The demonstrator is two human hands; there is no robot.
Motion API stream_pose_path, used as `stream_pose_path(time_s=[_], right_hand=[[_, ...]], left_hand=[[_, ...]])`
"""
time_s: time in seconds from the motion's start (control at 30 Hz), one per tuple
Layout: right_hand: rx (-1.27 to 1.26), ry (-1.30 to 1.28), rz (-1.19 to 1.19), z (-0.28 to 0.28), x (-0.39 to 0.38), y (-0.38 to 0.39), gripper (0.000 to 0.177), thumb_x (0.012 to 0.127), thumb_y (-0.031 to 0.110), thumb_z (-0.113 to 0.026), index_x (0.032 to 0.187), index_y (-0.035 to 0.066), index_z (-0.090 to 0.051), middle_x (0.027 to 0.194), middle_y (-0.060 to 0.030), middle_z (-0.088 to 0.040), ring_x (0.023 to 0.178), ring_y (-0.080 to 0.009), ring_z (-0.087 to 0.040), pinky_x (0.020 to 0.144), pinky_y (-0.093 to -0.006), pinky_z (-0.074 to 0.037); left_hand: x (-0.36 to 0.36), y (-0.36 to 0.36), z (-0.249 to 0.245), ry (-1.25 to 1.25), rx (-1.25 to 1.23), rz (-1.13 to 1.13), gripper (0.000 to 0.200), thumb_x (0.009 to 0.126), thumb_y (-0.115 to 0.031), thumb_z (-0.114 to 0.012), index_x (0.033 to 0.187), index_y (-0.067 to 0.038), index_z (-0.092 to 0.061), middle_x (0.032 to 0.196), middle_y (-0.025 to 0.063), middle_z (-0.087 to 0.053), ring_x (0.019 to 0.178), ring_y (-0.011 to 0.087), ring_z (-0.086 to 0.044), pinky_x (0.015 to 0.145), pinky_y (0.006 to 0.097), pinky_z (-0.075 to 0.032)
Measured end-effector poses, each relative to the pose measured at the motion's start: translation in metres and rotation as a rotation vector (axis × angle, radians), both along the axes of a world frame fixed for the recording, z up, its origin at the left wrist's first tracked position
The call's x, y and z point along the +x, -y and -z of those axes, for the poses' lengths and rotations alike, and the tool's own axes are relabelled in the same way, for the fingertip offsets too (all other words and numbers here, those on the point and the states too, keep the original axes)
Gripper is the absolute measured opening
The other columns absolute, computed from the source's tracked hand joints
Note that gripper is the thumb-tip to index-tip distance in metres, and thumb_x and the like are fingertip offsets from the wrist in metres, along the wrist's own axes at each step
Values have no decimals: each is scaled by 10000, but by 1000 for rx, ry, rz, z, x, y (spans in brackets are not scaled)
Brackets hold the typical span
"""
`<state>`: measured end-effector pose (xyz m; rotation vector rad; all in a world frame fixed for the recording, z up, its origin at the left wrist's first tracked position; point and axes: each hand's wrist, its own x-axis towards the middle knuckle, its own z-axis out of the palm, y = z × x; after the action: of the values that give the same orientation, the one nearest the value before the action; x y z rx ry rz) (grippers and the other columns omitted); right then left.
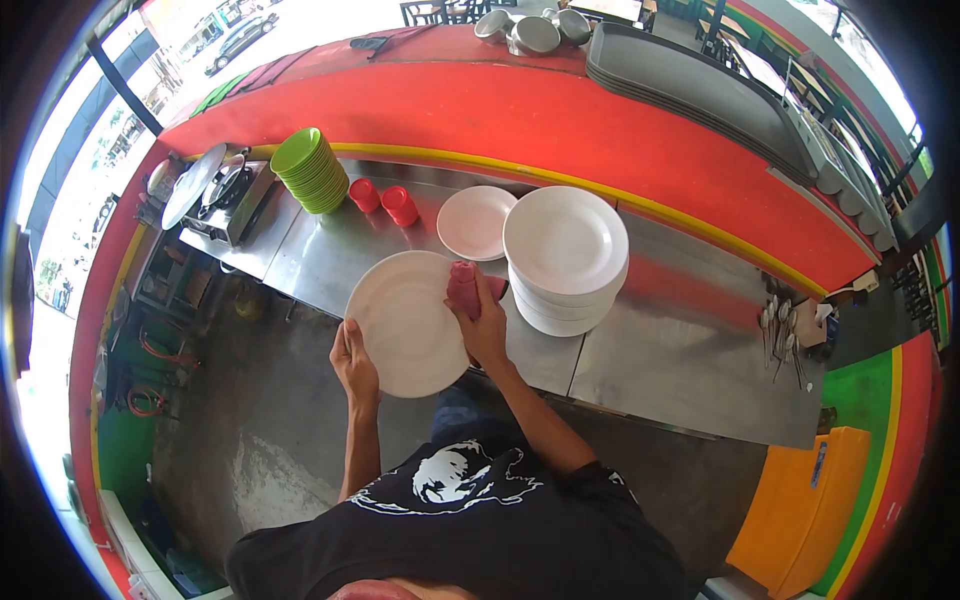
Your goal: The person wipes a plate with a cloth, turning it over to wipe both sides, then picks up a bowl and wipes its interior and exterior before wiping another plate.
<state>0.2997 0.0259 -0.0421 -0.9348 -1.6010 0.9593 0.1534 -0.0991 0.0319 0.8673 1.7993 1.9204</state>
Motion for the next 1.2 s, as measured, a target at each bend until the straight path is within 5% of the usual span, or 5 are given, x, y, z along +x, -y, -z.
stream_pose_path(time_s=[0.3,0.63,0.8,1.0,1.2], right_hand=[[151,136,-304,-10,30,-8,813,790,116,-833,1500,204,-446,1218,-226,-672,1068,-416,-673,880,-455,-566],[527,401,-297,-16,1,21,766,876,381,-717,1523,118,-403,1384,-150,-585,1239,-366,-545,1052,-510,-362],[546,430,-72,-29,6,16,795,864,272,-735,1550,117,-364,1258,-225,-607,1090,-448,-560,987,-530,-405],[334,389,54,11,4,55,836,918,250,-678,1568,-4,-218,1471,-339,-387,1361,-575,-326,1131,-617,-267],[294,451,-332,-1,-1,116,813,933,381,-632,1531,-44,-283,1506,-325,-354,1426,-536,-276,1177,-585,-236]], left_hand=[[-28,3,-30,-66,-352,479,442,1057,-397,-537,1120,20,-670,792,-23,-608,750,68,-526,686,242,-456],[1,3,7,-87,-318,498,403,1060,-320,-543,1217,29,-667,912,43,-701,863,74,-552,776,276,-493],[-16,11,-5,-29,-270,326,390,1062,-295,-549,1178,56,-673,848,6,-660,804,68,-544,717,252,-479],[-22,11,-4,39,-8,64,433,1066,-329,-543,1156,76,-669,944,49,-694,838,84,-587,748,246,-490],[-5,9,19,190,67,-39,446,1066,-349,-536,1149,68,-668,976,61,-700,855,92,-603,764,248,-502]])
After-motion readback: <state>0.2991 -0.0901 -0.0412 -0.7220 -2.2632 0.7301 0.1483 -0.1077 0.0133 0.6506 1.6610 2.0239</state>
